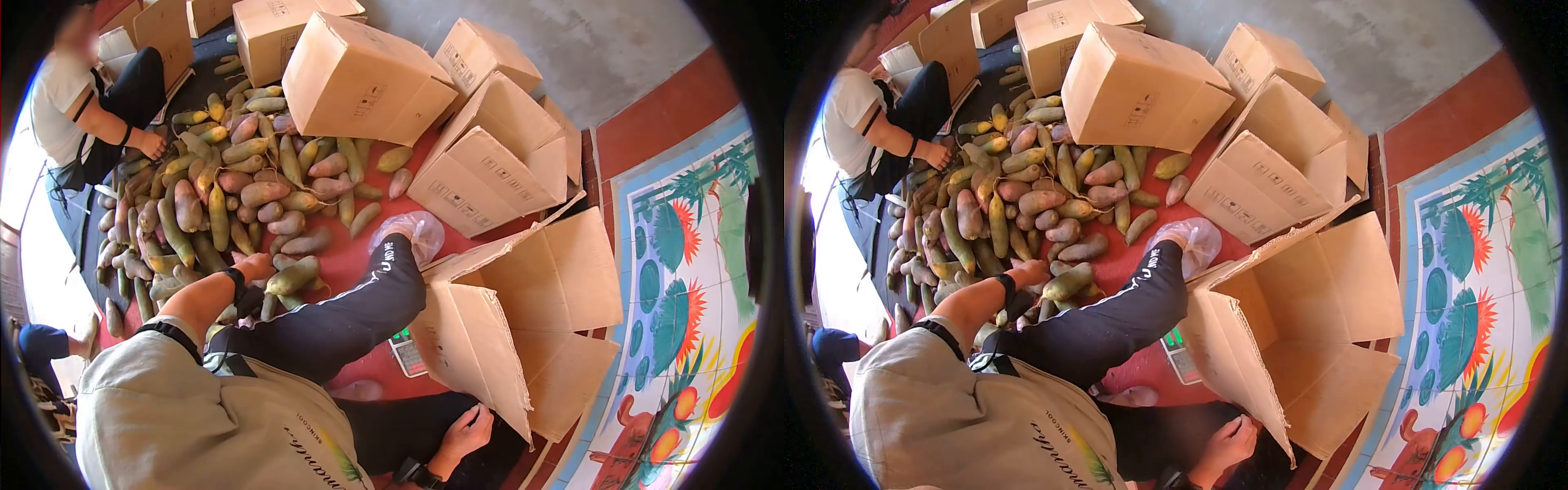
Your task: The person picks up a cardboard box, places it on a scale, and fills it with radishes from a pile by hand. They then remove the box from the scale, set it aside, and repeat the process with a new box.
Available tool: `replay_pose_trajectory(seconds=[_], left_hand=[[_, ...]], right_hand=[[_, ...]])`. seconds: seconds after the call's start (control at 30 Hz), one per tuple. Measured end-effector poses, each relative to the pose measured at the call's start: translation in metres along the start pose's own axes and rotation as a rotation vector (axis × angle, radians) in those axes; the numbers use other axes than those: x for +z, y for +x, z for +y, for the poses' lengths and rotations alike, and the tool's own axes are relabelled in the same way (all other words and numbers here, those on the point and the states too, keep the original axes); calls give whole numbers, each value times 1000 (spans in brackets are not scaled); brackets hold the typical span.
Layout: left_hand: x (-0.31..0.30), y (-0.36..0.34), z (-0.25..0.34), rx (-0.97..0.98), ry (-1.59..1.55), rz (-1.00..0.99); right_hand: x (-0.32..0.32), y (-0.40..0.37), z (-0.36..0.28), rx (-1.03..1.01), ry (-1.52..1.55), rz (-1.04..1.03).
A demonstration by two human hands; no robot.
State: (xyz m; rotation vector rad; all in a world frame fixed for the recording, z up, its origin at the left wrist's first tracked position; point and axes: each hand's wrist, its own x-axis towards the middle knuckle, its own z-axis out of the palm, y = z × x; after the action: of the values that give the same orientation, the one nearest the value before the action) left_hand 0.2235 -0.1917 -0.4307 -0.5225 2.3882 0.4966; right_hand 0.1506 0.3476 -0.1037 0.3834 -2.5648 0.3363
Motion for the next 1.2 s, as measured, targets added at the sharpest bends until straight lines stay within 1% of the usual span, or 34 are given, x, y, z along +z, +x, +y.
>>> replay_pose_trajectory(seconds=[0.03, 0.07, 0.1, 0.13, 0.17, 0.2, 0.23, 0.3, 0.33, 0.4, 0.43, 0.47, 0.5, 0.53, 0.57, 0.63, 0.67, 0.7, 0.73, 0.77, 0.83, 0.87, 0.93, 0.97, 1.13, 1.17, 1.2], left_hand=[[-19, -19, 18, 97, 125, -77], [-40, -44, 40, 51, 202, -144], [-12, -29, 26, 53, 197, -149], [32, -3, 2, 49, 88, -180], [57, 11, -10, 46, -20, -211], [-21, -54, 49, -203, -206, -187], [-36, -64, 57, -200, -209, -188], [-47, -68, 64, -190, -187, -351], [-45, -68, 63, -189, -191, -352], [-33, -71, 53, -84, -260, -383], [-20, -66, 47, -82, -263, -379], [-1, -57, 41, -118, -285, -387], [1, -56, 42, -155, -307, -395], [-4, -61, 46, -161, -302, -392], [2, -56, 42, -161, -305, -391], [34, -35, 26, -328, -418, -351], [53, -21, 16, -328, -422, -347], [72, -4, 5, -91, -282, -329], [73, 2, 2, 144, -137, -306], [73, 7, -2, 144, -135, -299], [53, 7, -1, 328, 8, -393], [42, 8, -1, 325, 14, -387], [5, -2, 10, -149, -858, -556], [-11, -6, 18, -146, -856, -545], [-83, -22, 68, 176, -440, -159], [-97, -26, 75, 240, -351, -85], [-112, -30, 79, 322, -153, -10]], right_hand=[[0, 0, 0, 0, -6, -5], [0, 1, -1, -1, -11, -8], [2, 2, 0, -4, -16, -14], [3, 2, 1, -13, -21, -11], [4, 2, 1, -21, -27, -7], [4, 2, 2, -24, -31, -9], [5, 1, 2, -19, -34, -18], [5, 2, 2, -18, -40, -26], [5, 2, 3, -21, -47, -34], [5, 3, 1, -27, -55, -39], [5, 4, 0, -28, -56, -43], [4, 4, -1, -27, -58, -47], [5, 5, -1, -29, -59, -46], [5, 6, -2, -34, -52, -45], [5, 7, -2, -40, -44, -44], [6, 6, -1, -47, -43, -43], [7, 6, -1, -51, -41, -43], [7, 6, -1, -54, -38, -38], [6, 6, -3, -40, -43, -50], [5, 7, -4, -25, -48, -63], [4, 9, -8, -26, -39, -54], [4, 9, -9, -28, -33, -49], [4, 10, -10, -35, -18, -34], [5, 11, -10, -44, -10, -25], [8, 8, -5, -22, 14, -2], [7, 7, -5, -6, 9, -11], [6, 7, -5, 3, 9, -2]])
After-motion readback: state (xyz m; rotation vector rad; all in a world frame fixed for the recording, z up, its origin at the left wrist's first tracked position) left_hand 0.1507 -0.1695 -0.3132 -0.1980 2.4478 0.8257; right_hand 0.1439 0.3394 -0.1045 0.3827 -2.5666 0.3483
